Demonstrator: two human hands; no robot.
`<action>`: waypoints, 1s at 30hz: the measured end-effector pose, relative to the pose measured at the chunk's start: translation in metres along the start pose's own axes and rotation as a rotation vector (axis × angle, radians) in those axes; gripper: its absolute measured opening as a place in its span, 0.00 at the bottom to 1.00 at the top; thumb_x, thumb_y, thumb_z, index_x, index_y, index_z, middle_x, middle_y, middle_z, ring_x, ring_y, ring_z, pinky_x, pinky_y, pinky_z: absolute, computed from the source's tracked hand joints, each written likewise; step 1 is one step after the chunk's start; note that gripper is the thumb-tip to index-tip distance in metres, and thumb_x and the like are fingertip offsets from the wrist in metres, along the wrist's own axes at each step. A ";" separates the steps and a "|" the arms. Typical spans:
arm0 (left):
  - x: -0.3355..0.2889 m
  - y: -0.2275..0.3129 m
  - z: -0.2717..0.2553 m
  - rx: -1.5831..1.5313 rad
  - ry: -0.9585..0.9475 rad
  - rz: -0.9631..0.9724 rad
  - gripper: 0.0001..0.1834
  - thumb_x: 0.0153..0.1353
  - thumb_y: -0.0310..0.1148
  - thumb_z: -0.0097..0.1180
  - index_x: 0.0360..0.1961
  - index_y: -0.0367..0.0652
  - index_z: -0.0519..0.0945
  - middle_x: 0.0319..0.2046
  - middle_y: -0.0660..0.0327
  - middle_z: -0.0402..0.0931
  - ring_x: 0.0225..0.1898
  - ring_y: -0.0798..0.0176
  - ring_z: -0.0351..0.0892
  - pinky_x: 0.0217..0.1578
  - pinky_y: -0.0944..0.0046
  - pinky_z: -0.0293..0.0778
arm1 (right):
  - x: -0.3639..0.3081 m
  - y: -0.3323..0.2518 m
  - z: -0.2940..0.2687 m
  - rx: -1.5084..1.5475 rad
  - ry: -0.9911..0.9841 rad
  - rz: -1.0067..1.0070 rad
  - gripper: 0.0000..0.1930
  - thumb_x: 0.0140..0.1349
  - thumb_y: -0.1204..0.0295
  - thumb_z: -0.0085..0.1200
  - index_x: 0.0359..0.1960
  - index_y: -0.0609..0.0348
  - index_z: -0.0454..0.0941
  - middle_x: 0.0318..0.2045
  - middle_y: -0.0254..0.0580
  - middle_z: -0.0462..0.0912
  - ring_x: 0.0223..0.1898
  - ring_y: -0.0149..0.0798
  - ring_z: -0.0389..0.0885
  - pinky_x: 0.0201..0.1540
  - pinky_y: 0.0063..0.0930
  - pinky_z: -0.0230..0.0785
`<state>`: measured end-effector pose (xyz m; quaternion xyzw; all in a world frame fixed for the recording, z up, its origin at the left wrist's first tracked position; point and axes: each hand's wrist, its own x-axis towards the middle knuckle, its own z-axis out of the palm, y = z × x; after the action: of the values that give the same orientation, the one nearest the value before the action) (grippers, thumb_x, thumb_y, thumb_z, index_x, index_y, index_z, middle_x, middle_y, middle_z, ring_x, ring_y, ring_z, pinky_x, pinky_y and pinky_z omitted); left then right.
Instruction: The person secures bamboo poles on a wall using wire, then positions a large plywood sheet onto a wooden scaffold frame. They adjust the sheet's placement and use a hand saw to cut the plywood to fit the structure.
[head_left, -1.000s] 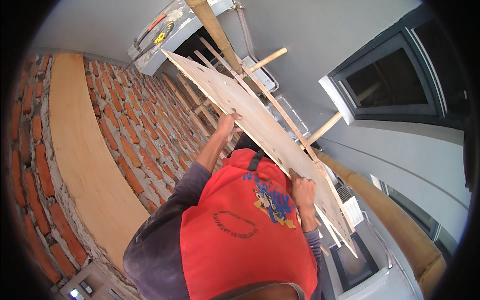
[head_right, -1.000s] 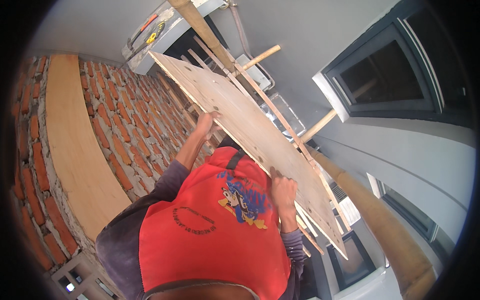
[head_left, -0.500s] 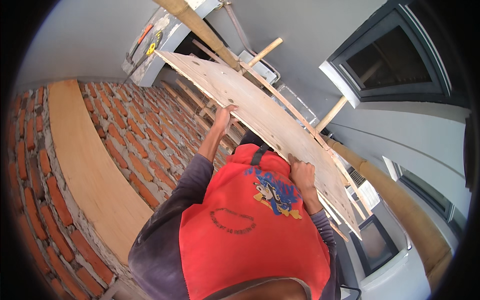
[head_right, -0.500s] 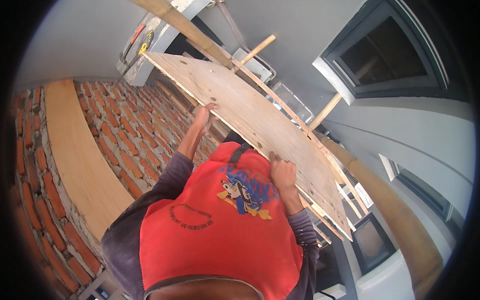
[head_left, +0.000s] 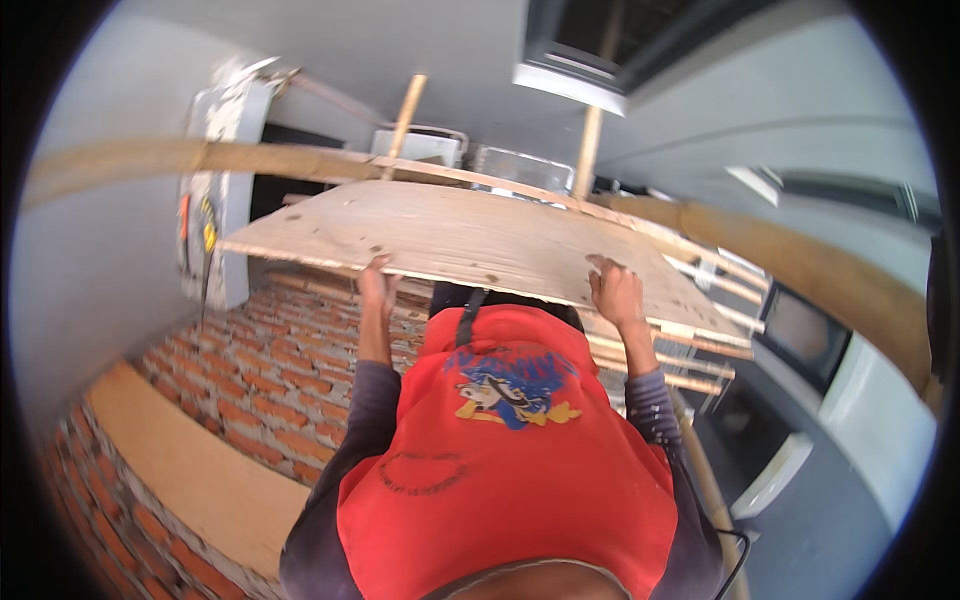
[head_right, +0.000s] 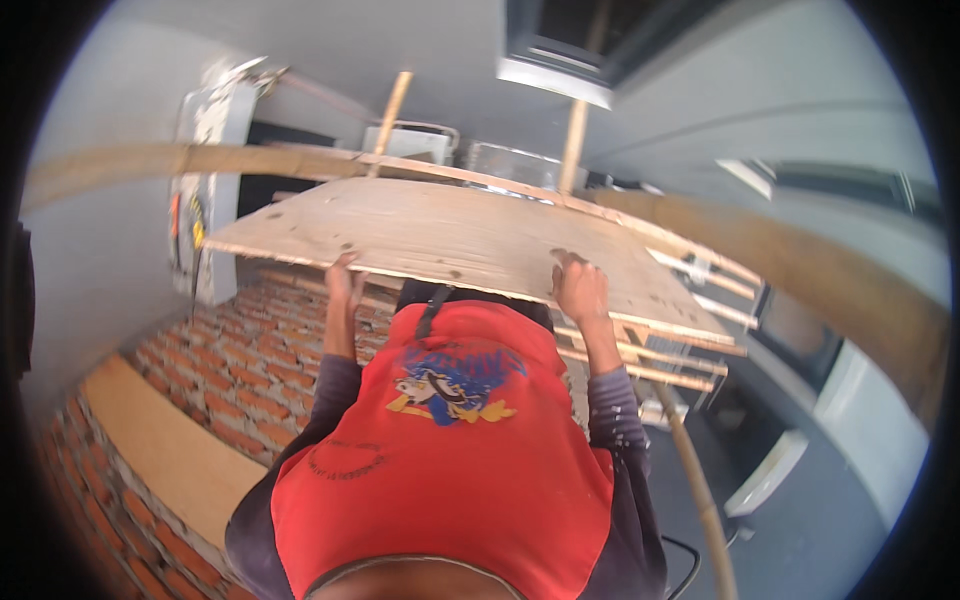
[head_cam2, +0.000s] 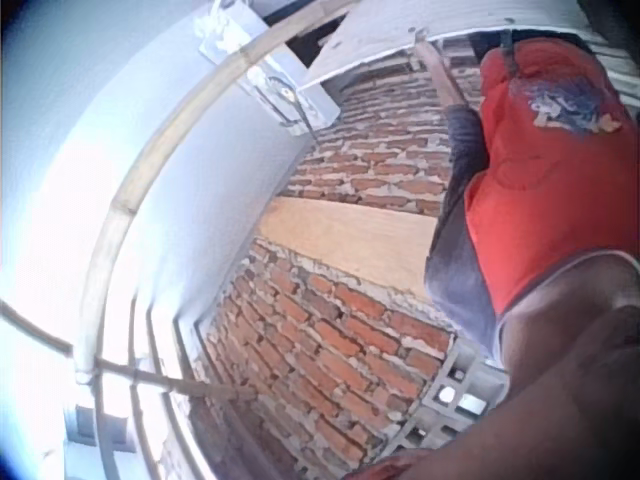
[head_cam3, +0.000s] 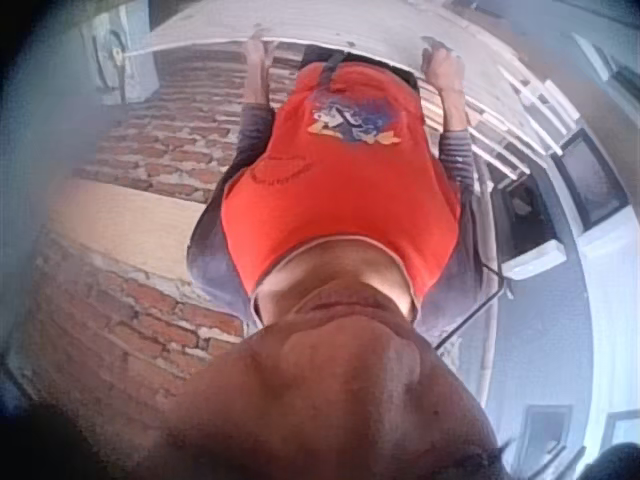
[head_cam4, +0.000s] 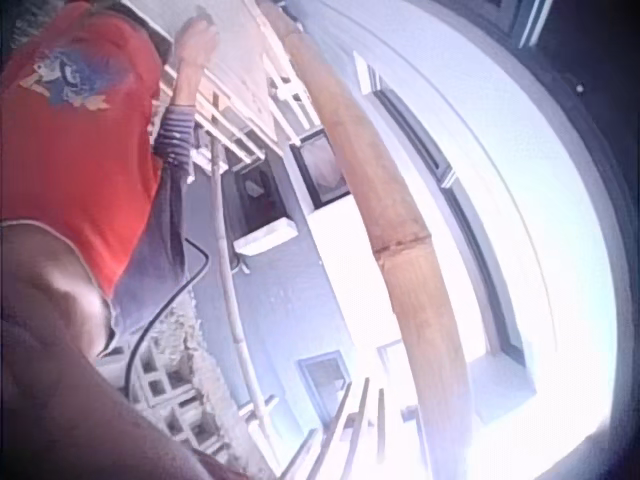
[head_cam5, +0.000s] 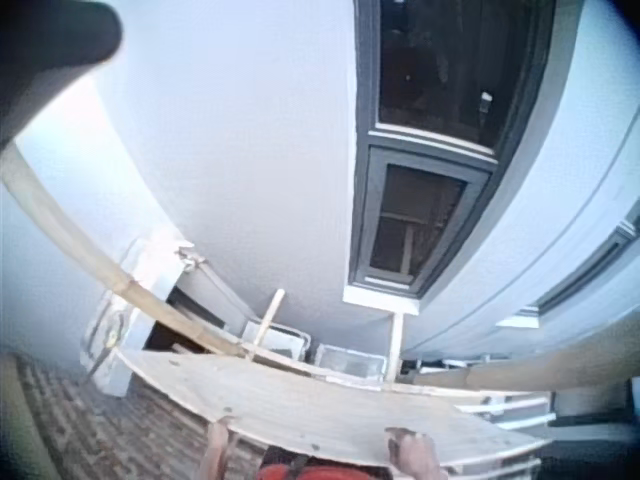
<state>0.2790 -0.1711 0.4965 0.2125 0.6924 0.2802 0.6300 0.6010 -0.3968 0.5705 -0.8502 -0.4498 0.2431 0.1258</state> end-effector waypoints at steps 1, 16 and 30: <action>0.002 -0.001 -0.006 0.033 -0.024 -0.005 0.15 0.55 0.32 0.48 0.43 0.39 0.74 0.41 0.58 0.70 0.43 0.59 0.70 0.38 0.57 0.74 | -0.002 0.015 0.000 -0.003 -0.028 0.145 0.14 0.54 0.69 0.50 0.44 0.54 0.77 0.33 0.53 0.79 0.35 0.55 0.78 0.38 0.44 0.70; 0.017 -0.012 -0.025 -0.002 0.021 0.017 0.22 0.59 0.38 0.46 0.53 0.41 0.68 0.54 0.56 0.63 0.49 0.57 0.67 0.45 0.53 0.66 | -0.086 0.139 0.017 -0.383 0.520 1.175 0.40 0.51 0.50 0.58 0.62 0.53 0.54 0.61 0.63 0.52 0.65 0.56 0.46 0.64 0.53 0.37; -0.008 -0.040 -0.022 -0.119 -0.049 0.000 0.14 0.54 0.23 0.49 0.42 0.29 0.72 0.42 0.51 0.72 0.39 0.55 0.74 0.31 0.57 0.77 | -0.146 0.248 0.036 1.524 0.728 1.084 0.24 0.54 0.82 0.42 0.55 0.70 0.59 0.51 0.56 0.68 0.52 0.55 0.70 0.53 0.53 0.67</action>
<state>0.2604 -0.2085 0.4774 0.1814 0.6589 0.3156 0.6582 0.6874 -0.6573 0.4767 -0.6557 0.3395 0.2160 0.6389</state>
